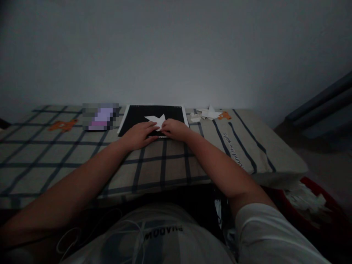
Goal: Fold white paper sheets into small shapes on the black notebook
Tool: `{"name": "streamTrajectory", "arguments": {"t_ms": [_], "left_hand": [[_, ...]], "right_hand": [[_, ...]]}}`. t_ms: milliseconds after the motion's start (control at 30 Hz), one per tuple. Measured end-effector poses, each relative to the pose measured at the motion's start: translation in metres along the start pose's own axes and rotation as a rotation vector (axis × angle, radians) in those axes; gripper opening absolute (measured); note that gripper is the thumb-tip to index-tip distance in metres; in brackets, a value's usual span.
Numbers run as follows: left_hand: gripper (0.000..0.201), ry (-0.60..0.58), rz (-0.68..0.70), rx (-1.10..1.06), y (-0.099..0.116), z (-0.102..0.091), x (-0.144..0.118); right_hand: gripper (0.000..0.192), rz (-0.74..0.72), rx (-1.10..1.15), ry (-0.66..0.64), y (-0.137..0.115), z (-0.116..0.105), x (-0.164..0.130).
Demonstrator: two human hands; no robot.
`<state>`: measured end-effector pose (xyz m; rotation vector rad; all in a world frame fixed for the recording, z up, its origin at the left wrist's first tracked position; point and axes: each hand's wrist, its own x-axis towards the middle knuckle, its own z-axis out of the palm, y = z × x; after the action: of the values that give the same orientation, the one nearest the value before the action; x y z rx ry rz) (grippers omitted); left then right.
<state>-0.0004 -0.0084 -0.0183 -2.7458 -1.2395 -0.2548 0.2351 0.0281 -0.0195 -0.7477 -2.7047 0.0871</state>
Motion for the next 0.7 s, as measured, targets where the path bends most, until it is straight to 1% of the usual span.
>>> {"name": "streamTrajectory", "arguments": {"t_ms": [133,233,300,367,433,533,700], "left_hand": [[0.06,-0.042,-0.021,-0.002,0.002,0.001,-0.001],[0.062,-0.021,-0.011,0.01,0.003,0.001,-0.001],[0.059,0.016,0.008,0.011,0.003,-0.001,-0.001],[0.055,0.029,0.035,-0.009,0.004,-0.004,-0.001],[0.051,0.017,0.039,-0.027,0.004,-0.006,0.0],[0.05,-0.009,-0.004,-0.01,0.005,-0.008,0.0],[0.053,-0.05,-0.016,0.016,0.006,-0.01,0.001]], "right_hand": [[0.024,0.0,0.016,0.024,-0.004,0.004,0.002],[0.024,0.019,0.009,0.023,-0.007,0.005,0.003],[0.026,0.031,-0.023,-0.004,-0.01,0.003,0.003],[0.029,0.049,-0.07,-0.042,-0.013,0.001,0.004],[0.031,0.076,-0.12,-0.071,-0.017,-0.001,0.006],[0.031,0.108,-0.177,-0.087,-0.02,-0.002,0.008],[0.032,0.105,-0.234,-0.117,-0.021,-0.004,0.011]]}}
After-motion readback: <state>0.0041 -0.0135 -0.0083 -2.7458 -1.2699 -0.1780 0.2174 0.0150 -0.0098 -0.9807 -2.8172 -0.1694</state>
